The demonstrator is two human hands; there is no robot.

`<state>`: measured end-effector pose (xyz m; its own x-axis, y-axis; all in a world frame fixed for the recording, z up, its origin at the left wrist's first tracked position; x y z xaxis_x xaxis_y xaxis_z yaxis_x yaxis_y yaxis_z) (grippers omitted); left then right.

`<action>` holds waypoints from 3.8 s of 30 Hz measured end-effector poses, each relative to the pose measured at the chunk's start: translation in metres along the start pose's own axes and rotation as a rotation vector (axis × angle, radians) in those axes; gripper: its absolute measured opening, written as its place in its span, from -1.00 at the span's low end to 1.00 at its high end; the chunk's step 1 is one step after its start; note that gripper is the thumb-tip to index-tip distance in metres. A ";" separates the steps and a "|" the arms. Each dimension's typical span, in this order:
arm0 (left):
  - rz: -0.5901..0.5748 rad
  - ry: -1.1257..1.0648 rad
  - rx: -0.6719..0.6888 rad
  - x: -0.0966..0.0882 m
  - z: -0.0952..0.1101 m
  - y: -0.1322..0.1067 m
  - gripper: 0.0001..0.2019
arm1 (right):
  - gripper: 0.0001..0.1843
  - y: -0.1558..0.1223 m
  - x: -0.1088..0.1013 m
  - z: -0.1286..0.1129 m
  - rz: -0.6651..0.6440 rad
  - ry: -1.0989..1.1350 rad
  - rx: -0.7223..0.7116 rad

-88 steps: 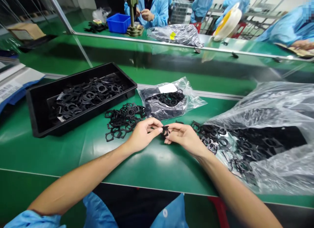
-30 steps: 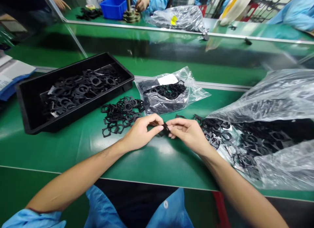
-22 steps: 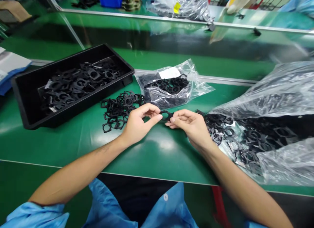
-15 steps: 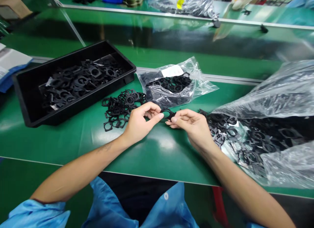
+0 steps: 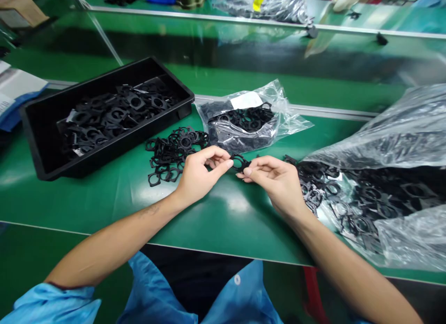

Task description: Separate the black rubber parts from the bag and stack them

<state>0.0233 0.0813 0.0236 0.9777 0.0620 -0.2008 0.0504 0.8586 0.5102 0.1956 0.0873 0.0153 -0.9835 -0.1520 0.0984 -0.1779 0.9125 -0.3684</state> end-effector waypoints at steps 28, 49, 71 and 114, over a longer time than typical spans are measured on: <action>-0.008 0.085 0.046 0.001 0.004 -0.001 -0.90 | -0.64 -0.002 0.002 0.000 -0.025 0.011 0.035; 0.012 0.163 0.182 0.001 0.021 -0.005 -0.90 | -0.55 -0.006 -0.001 -0.006 0.078 -0.124 -0.091; -0.010 0.118 0.184 -0.003 0.019 -0.004 -0.93 | -0.76 -0.019 0.001 -0.020 0.225 -0.451 -0.327; -0.150 0.143 0.373 -0.004 0.020 0.000 -0.81 | -0.98 -0.019 0.001 -0.024 0.151 -0.534 -0.627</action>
<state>0.0230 0.0714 0.0410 0.9170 0.0432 -0.3965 0.2859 0.6219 0.7290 0.1986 0.0788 0.0442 -0.9069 -0.0264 -0.4204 -0.1461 0.9558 0.2552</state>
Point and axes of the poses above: each hand's wrist, its own y-axis towards the middle knuckle, its own x-axis out of the palm, z = x × y, the point moved 7 cm from there along y, towards the middle knuckle, and after that the axes turned 15 degrees about x, right-handed, at the moved point
